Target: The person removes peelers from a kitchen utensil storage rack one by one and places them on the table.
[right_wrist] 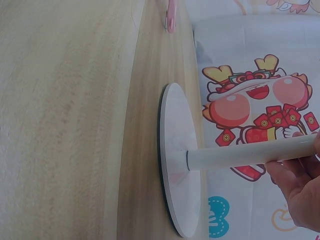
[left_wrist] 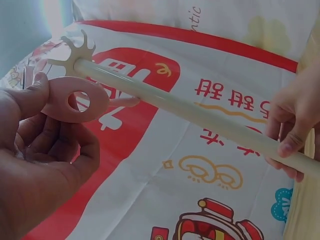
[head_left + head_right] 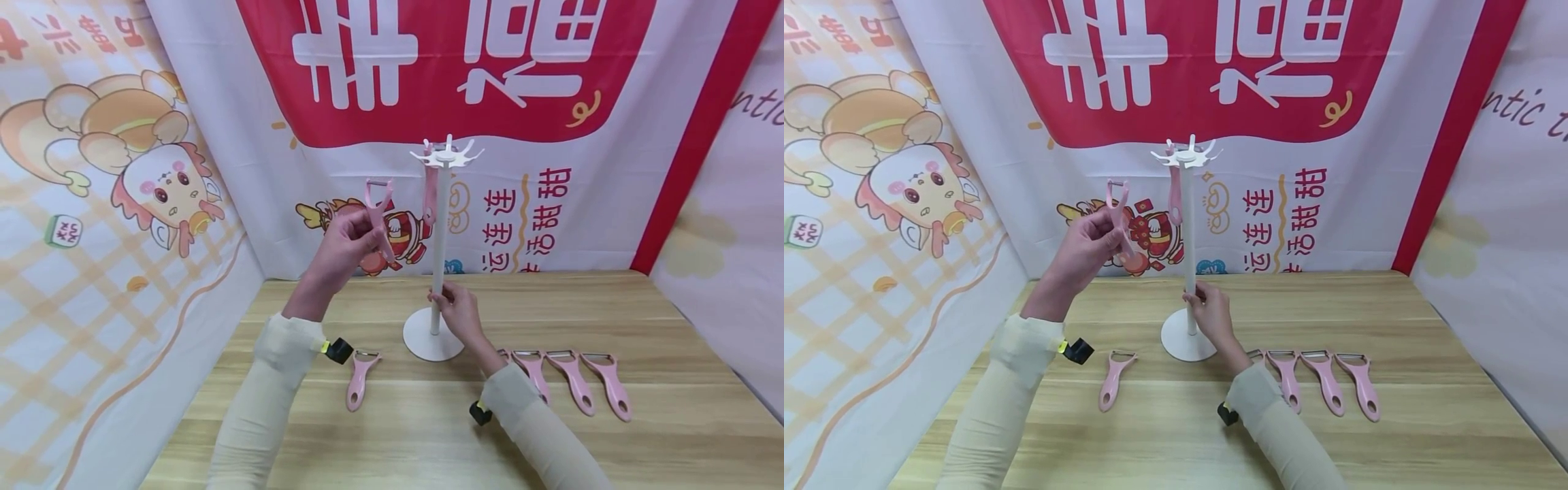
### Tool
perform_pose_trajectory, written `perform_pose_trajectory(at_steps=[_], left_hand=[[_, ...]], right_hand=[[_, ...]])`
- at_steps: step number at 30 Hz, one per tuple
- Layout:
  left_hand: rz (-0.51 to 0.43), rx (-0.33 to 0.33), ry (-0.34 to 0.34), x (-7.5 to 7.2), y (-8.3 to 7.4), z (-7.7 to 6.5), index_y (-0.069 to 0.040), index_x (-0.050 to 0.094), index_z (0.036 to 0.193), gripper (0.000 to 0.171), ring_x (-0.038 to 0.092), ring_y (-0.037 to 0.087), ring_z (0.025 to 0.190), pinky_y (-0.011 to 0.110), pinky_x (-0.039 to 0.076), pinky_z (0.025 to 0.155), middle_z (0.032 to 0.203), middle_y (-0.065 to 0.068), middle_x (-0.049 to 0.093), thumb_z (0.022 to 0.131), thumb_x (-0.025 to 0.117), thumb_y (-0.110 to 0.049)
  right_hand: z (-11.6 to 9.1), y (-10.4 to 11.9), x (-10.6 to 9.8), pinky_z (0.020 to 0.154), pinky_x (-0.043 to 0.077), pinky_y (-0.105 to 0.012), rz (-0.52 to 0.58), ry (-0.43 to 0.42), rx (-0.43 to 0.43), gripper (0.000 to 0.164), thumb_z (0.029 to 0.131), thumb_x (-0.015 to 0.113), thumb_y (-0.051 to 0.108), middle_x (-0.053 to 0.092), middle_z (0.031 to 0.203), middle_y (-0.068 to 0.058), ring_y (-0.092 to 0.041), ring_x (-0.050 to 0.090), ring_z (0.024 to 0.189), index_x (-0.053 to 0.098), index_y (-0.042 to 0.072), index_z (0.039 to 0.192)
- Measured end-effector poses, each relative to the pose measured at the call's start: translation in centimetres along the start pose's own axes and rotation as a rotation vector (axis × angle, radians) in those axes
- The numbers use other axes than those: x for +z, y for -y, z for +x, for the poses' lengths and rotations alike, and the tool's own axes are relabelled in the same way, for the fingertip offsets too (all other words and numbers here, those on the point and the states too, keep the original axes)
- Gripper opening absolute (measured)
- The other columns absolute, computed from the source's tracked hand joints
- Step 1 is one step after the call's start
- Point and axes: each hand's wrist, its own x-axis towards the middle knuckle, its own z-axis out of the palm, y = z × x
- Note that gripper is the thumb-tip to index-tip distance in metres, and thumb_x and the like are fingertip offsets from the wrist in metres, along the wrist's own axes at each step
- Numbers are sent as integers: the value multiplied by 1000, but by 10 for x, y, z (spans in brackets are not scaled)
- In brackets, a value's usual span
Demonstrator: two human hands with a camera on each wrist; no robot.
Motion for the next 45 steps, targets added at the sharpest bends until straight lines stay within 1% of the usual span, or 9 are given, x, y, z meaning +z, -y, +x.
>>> perform_pose_trajectory(at_steps=[5, 9, 16, 21, 24, 29, 33, 41, 45], left_hand=[[20, -53, -35, -4, 7, -9, -3, 65, 110, 21, 67, 13, 81, 28, 60, 83, 90, 1, 65, 98, 60, -20], [32, -61, -44, -6, 13, -15, 1, 63, 113, 28, 67, 15, 85, 29, 61, 83, 93, 7, 67, 98, 61, -22], [24, -83, -38, -11, 22, -26, 1, 64, 112, 26, 69, 15, 83, 30, 61, 83, 93, 7, 70, 98, 62, -21], [-31, -106, -29, -14, 29, -34, 1, 65, 112, 23, 68, 15, 82, 28, 61, 77, 93, 9, 69, 98, 62, -16], [-39, -109, -19, -17, 34, -39, -1, 65, 107, 17, 67, 15, 78, 26, 60, 72, 90, 7, 68, 98, 62, -14], [-16, -110, -1, -21, 43, -48, -6, 67, 101, 10, 64, 15, 73, 26, 59, 68, 85, 4, 68, 98, 63, -15], [8, -144, 2, -25, 51, -54, -8, 66, 100, 8, 63, 15, 73, 26, 58, 67, 84, 2, 67, 98, 64, -15], [76, -206, -25, -30, 64, -70, 0, 63, 103, 13, 62, 13, 76, 25, 57, 69, 87, 1, 66, 98, 62, -12], [68, -243, -31, -32, 69, -78, 3, 63, 105, 14, 63, 13, 79, 25, 58, 70, 88, 1, 67, 97, 62, -9]], right_hand=[[0, 0, 0, 94, 59, -44, 1, 6, 1, 23, 98, 62, 16, 73, 106, -14, -29, 70, 103, 68, 1, 115], [0, 0, -1, 94, 58, -45, 6, 9, -1, 23, 98, 62, 17, 73, 105, -14, -28, 70, 103, 68, 2, 114], [2, -2, -1, 95, 59, -42, 10, 4, -18, 21, 97, 62, 16, 73, 105, -14, -28, 70, 102, 68, 2, 112], [2, -2, -1, 95, 59, -43, 14, 7, -17, 21, 98, 62, 17, 73, 104, -14, -27, 70, 102, 69, 2, 111], [1, -1, 0, 94, 59, -43, 13, 9, -13, 20, 97, 62, 17, 73, 104, -14, -27, 70, 101, 69, 3, 110], [2, -1, 0, 94, 59, -43, 9, 7, -29, 22, 97, 62, 15, 73, 104, -15, -28, 71, 101, 68, 0, 113], [2, -2, 0, 95, 58, -43, 10, 7, -23, 22, 98, 62, 15, 73, 105, -15, -28, 71, 102, 68, 0, 113], [3, -3, 0, 95, 58, -44, 9, 3, -15, 20, 98, 62, 15, 73, 105, -15, -28, 71, 102, 68, 2, 112], [3, -4, 0, 95, 58, -43, 7, -1, -26, 20, 97, 62, 14, 73, 105, -15, -28, 71, 101, 68, 2, 112]])
